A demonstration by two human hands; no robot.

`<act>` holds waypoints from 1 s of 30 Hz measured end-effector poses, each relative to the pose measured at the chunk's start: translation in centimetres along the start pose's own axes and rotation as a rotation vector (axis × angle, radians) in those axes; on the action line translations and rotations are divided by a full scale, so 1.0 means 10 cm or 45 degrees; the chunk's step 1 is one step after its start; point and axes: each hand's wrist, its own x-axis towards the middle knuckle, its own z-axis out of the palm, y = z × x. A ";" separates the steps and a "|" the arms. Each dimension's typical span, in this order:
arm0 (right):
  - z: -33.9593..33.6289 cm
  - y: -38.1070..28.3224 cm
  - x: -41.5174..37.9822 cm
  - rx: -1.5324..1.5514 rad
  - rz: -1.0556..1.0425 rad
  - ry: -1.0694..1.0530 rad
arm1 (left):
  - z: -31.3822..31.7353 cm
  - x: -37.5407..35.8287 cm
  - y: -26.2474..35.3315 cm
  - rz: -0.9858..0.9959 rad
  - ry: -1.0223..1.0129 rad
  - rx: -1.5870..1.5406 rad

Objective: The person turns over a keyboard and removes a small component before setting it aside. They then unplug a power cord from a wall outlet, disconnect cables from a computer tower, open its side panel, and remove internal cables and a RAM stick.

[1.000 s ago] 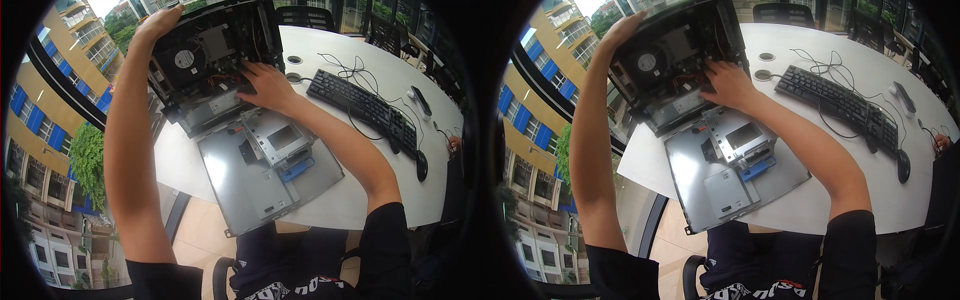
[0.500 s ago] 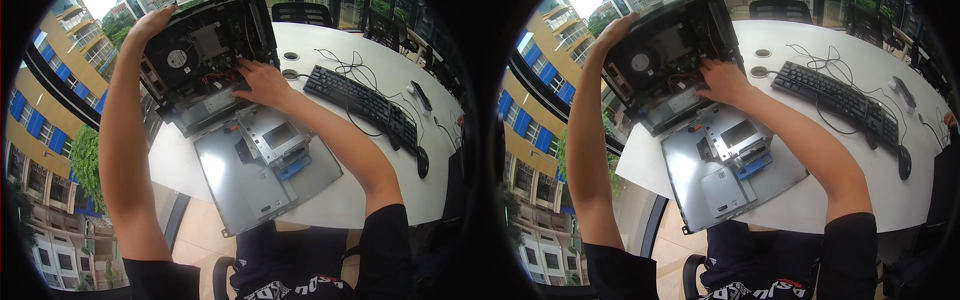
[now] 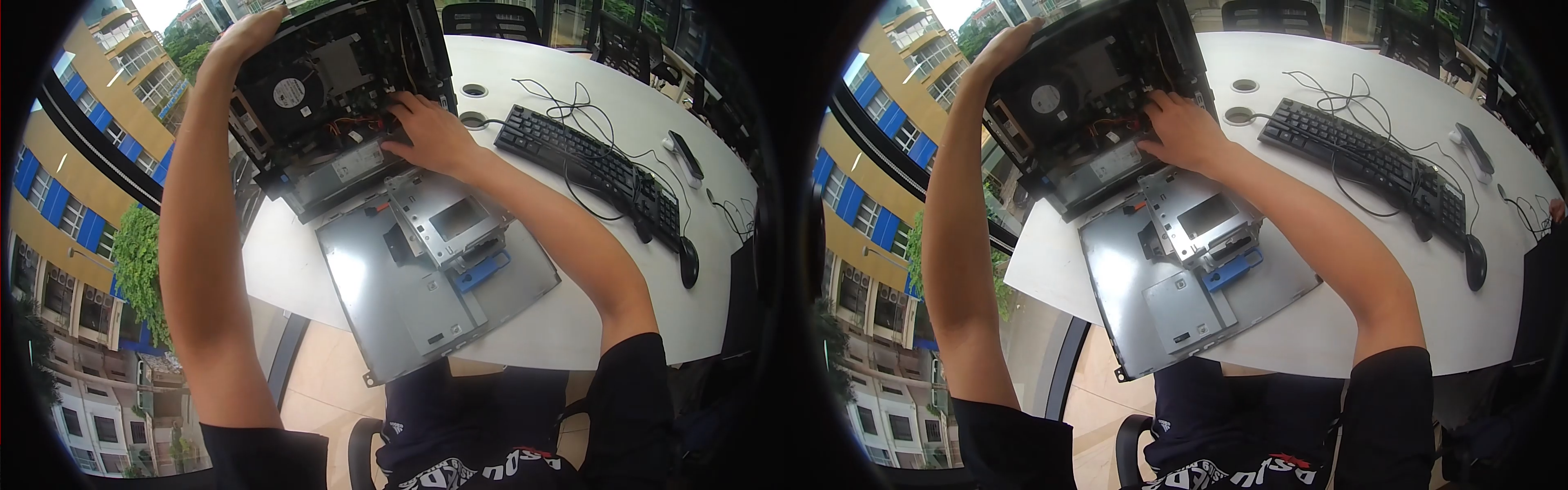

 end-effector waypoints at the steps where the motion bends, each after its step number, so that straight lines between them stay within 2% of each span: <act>1: -0.04 0.01 0.01 -0.035 -0.044 0.128 | -0.02 -0.02 0.05 -0.051 -0.017 0.018; 3: -0.17 0.03 0.07 -0.102 -0.133 0.374 | -0.06 -0.09 0.19 -0.159 -0.055 0.048; 7: -0.40 0.01 0.29 -0.105 0.344 1.000 | -0.02 -0.01 0.08 -0.162 -0.019 0.025; 9: -0.44 0.04 0.25 0.288 0.505 0.767 | 0.04 -0.01 0.09 -0.137 0.072 0.012; 10: -0.48 0.01 0.23 0.483 0.581 0.644 | 0.02 0.01 0.10 -0.160 0.038 0.030; 12: -0.51 -0.08 0.20 0.728 0.769 0.136 | 0.00 0.03 0.11 -0.218 -0.032 0.065; 14: -0.48 -0.17 0.21 0.966 0.972 0.003 | 0.03 0.08 0.02 -0.173 -0.036 0.034; 18: -0.29 -0.08 0.43 1.356 1.287 0.072 | 0.07 0.15 -0.04 -0.141 -0.011 0.075; 20: -0.20 -0.09 0.56 1.438 1.355 0.095 | 0.01 -0.10 0.26 -0.162 0.028 0.133; 23: -0.08 -0.15 0.67 1.494 1.432 0.130 | -0.01 -0.21 0.38 -0.174 0.043 0.161; 30: 0.19 -0.13 0.75 1.715 1.468 0.430 | -0.06 -0.33 0.52 -0.263 0.016 0.205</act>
